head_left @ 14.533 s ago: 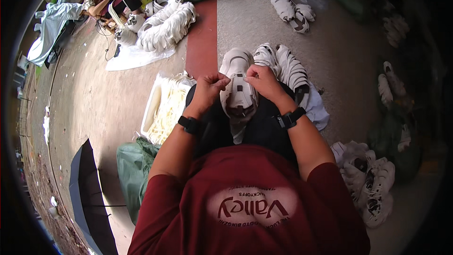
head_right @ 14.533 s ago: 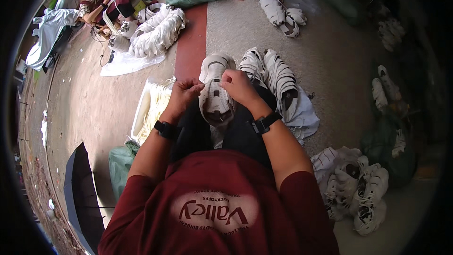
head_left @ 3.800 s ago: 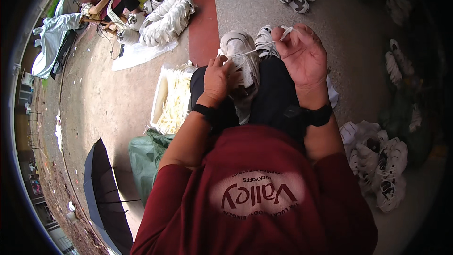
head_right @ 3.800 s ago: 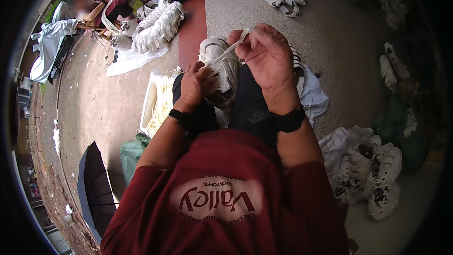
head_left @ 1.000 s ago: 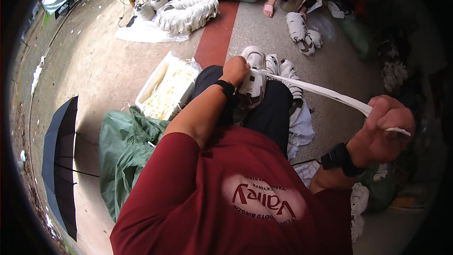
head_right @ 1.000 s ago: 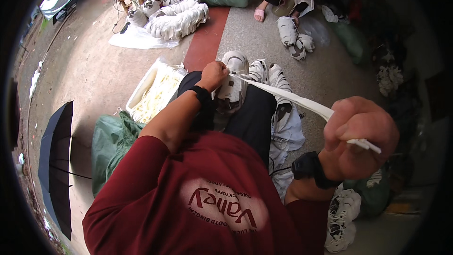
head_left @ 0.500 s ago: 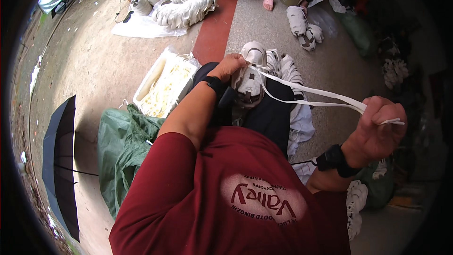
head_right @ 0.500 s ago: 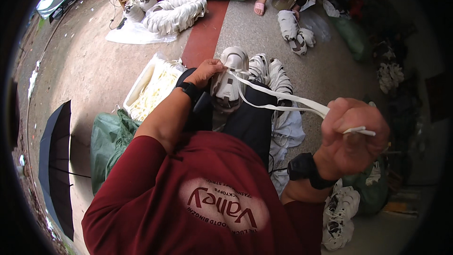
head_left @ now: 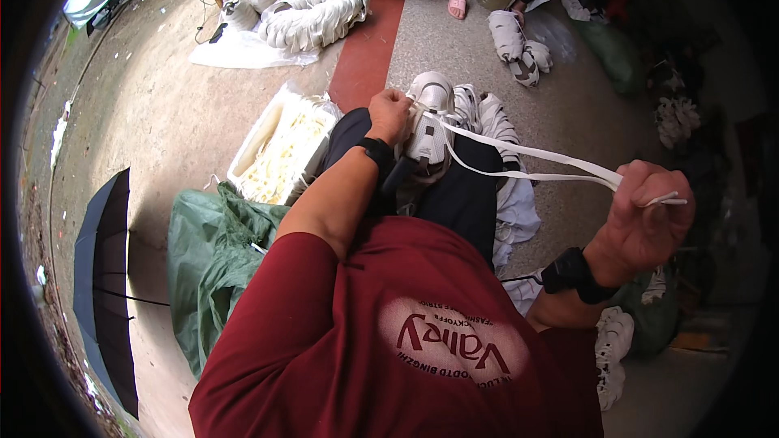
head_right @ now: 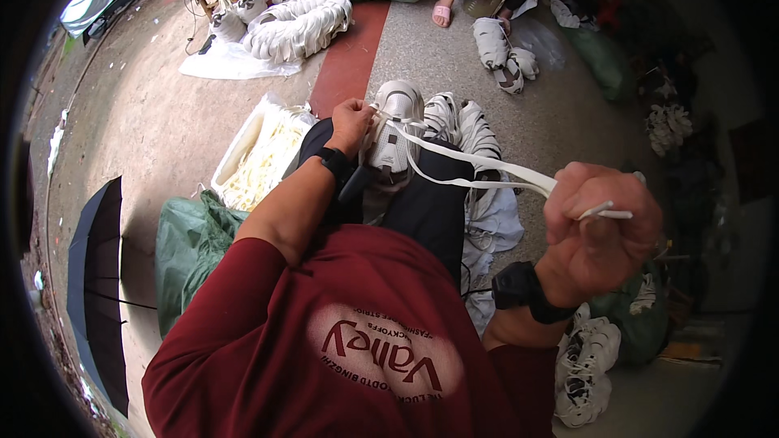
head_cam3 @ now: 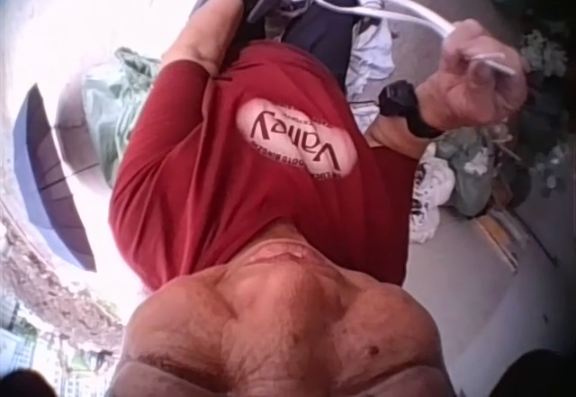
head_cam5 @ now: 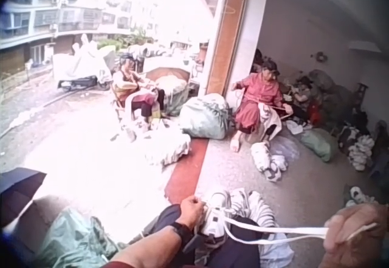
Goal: The recorder is lacing white athletic shoes and attaching eyelet components.
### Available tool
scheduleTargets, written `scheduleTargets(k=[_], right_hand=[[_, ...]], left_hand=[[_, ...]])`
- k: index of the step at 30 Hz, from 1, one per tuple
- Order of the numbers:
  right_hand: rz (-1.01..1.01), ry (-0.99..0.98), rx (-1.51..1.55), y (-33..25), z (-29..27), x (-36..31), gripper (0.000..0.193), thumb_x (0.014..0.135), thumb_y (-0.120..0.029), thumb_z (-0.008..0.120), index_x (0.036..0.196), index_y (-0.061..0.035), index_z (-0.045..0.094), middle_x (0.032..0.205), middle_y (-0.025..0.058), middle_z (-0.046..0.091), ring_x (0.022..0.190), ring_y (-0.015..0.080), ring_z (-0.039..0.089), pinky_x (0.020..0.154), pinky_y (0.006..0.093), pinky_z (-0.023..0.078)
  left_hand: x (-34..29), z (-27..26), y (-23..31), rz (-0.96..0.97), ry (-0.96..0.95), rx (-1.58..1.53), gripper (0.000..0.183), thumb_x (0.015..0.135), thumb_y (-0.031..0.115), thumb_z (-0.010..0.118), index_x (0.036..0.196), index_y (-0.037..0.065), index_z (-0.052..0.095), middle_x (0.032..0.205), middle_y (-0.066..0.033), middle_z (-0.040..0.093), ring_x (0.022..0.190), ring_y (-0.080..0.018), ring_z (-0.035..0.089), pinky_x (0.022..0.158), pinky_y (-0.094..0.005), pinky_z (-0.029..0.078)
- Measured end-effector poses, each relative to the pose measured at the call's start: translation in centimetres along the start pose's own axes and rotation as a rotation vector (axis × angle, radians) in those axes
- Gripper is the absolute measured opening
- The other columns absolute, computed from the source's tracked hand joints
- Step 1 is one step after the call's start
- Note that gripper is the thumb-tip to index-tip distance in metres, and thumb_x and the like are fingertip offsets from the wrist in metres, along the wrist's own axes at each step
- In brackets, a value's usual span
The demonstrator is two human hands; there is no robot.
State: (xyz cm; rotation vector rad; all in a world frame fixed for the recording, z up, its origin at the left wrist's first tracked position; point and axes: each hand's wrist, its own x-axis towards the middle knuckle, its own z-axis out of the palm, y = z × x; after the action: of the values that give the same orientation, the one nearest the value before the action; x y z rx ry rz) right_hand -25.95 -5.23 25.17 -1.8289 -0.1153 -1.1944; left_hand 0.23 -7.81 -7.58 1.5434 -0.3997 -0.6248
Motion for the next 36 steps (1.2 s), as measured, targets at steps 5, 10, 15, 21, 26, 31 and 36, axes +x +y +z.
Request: scheduleTargets(k=[5, 10, 15, 21, 26, 31, 36], right_hand=[[-0.013, 0.027, -0.016, 0.4, 0.0, -0.3, 0.025, 0.084, -0.017, 0.06, 0.071, 0.0035, 0.052, 0.048, 0.0061, 0.044, 0.036, 0.0092, 0.036, 0.033, 0.0211, 0.018], [-0.012, 0.031, -0.016, 0.1, 0.0, -0.2, 0.026, 0.083, -0.017, 0.061, 0.071, 0.0037, 0.052, 0.05, 0.0053, 0.045, 0.036, 0.0092, 0.036, 0.033, 0.0213, 0.019], [-0.008, 0.058, -0.014, 0.0, 0.3, -0.2, 0.025, 0.083, -0.016, 0.062, 0.071, 0.0039, 0.052, 0.05, 0.0055, 0.046, 0.037, 0.0097, 0.037, 0.033, 0.0219, 0.021], [0.035, 0.06, -0.029, 0.1, 0.6, -0.2, 0.028, 0.082, -0.018, 0.064, 0.068, 0.0037, 0.051, 0.049, 0.005, 0.045, 0.037, 0.01, 0.036, 0.033, 0.0222, 0.022], [0.028, 0.054, -0.038, -0.2, 1.1, 0.1, 0.03, 0.081, -0.019, 0.064, 0.066, 0.003, 0.05, 0.048, 0.0047, 0.044, 0.036, 0.01, 0.036, 0.034, 0.0223, 0.021], [0.036, 0.052, -0.021, -0.2, 1.1, 0.0, 0.028, 0.082, -0.018, 0.063, 0.068, 0.0031, 0.05, 0.048, 0.005, 0.044, 0.037, 0.0099, 0.036, 0.035, 0.0226, 0.021], [0.004, 0.113, 0.135, -0.2, 1.0, 0.7, 0.024, 0.083, -0.015, 0.061, 0.074, 0.0044, 0.05, 0.059, 0.0063, 0.048, 0.041, 0.0103, 0.035, 0.037, 0.0227, 0.021]], left_hand=[[-1.7, -0.5, 3.2, -0.223, -0.101, -0.322, 0.01, 0.076, 0.004, 0.061, 0.067, 0.001, 0.059, 0.06, -0.0062, 0.057, 0.052, -0.012, 0.054, 0.048, -0.0254, 0.042], [-2.0, -0.6, 3.6, -0.193, -0.291, -0.497, 0.004, 0.081, 0.005, 0.059, 0.079, 0.002, 0.06, 0.069, -0.0027, 0.058, 0.056, -0.0084, 0.05, 0.053, -0.0202, 0.043], [-0.9, -1.9, 3.5, -0.213, -0.537, -0.338, 0.012, 0.08, 0.013, 0.058, 0.07, 0.006, 0.056, 0.068, -0.0001, 0.054, 0.058, -0.0082, 0.046, 0.057, -0.021, 0.039], [-1.6, -1.8, 5.1, -0.206, -0.608, -0.283, 0.019, 0.08, 0.016, 0.057, 0.063, 0.01, 0.052, 0.06, 0.0018, 0.045, 0.055, -0.0093, 0.041, 0.057, -0.0227, 0.033], [0.5, -2.2, 1.8, -0.236, -0.561, -0.487, 0.016, 0.08, 0.019, 0.061, 0.07, 0.009, 0.054, 0.063, 0.0002, 0.049, 0.059, -0.0105, 0.046, 0.056, -0.022, 0.035], [-0.8, -2.2, 2.4, -0.397, -0.353, -0.801, 0.009, 0.081, 0.014, 0.056, 0.084, 0.005, 0.057, 0.075, -0.0041, 0.054, 0.069, -0.0142, 0.05, 0.063, -0.0251, 0.043], [-1.3, -2.5, 3.2, -0.331, -0.303, -0.726, 0.008, 0.082, 0.011, 0.054, 0.085, 0.005, 0.057, 0.077, -0.0056, 0.055, 0.071, -0.0153, 0.052, 0.066, -0.0249, 0.044]])
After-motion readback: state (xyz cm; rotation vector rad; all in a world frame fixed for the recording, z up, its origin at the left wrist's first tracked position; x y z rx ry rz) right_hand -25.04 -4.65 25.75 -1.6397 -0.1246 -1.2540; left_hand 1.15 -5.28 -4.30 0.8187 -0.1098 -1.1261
